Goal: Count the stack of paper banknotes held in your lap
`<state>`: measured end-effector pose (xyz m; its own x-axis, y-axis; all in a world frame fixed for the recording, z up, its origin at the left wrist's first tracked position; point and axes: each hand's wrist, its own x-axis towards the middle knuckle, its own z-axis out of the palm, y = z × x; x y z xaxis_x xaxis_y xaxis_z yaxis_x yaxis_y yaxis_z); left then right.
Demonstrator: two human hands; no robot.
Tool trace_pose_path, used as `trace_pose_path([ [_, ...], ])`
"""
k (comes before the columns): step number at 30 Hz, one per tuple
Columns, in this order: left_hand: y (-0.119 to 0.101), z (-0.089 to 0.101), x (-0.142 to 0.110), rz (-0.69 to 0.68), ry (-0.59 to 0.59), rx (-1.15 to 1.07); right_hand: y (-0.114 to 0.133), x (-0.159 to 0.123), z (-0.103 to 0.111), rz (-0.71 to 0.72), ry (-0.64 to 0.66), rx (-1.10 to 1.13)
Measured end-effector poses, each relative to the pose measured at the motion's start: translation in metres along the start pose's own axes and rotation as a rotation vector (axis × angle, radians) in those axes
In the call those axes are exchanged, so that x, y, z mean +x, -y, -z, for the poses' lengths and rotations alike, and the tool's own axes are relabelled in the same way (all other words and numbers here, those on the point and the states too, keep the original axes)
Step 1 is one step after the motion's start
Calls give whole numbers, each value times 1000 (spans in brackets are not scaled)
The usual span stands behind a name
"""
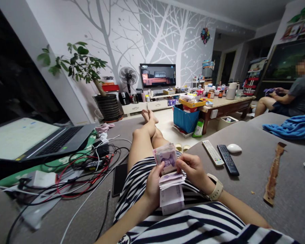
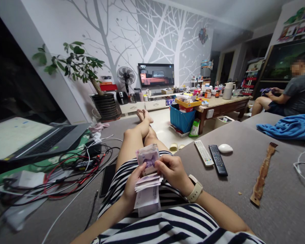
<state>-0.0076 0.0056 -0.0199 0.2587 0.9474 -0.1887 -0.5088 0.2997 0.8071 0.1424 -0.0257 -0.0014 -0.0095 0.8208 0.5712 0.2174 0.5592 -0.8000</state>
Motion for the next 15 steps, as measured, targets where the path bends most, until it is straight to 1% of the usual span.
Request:
trace_pose_path([
  [3, -1, 0, -3, 11, -10, -8, -5, 2, -1, -49, -81, -31],
  [5, -2, -2, -5, 15, 7, -25, -8, 4, -2, -89, -115, -66],
  [8, -4, -6, -9, 31, 38, -22, -12, 6, -2, -131, -101, -109],
  [11, -7, -9, -12, 51, 43, -1, -13, 6, -2, -132, -74, -128],
  [13, -8, -9, -12, 53, 34, 8, -14, 6, -2, -127, -73, -125],
  [15, -7, -8, -10, 47, 1, 32, -14, 6, -3, -120, -76, -113],
])
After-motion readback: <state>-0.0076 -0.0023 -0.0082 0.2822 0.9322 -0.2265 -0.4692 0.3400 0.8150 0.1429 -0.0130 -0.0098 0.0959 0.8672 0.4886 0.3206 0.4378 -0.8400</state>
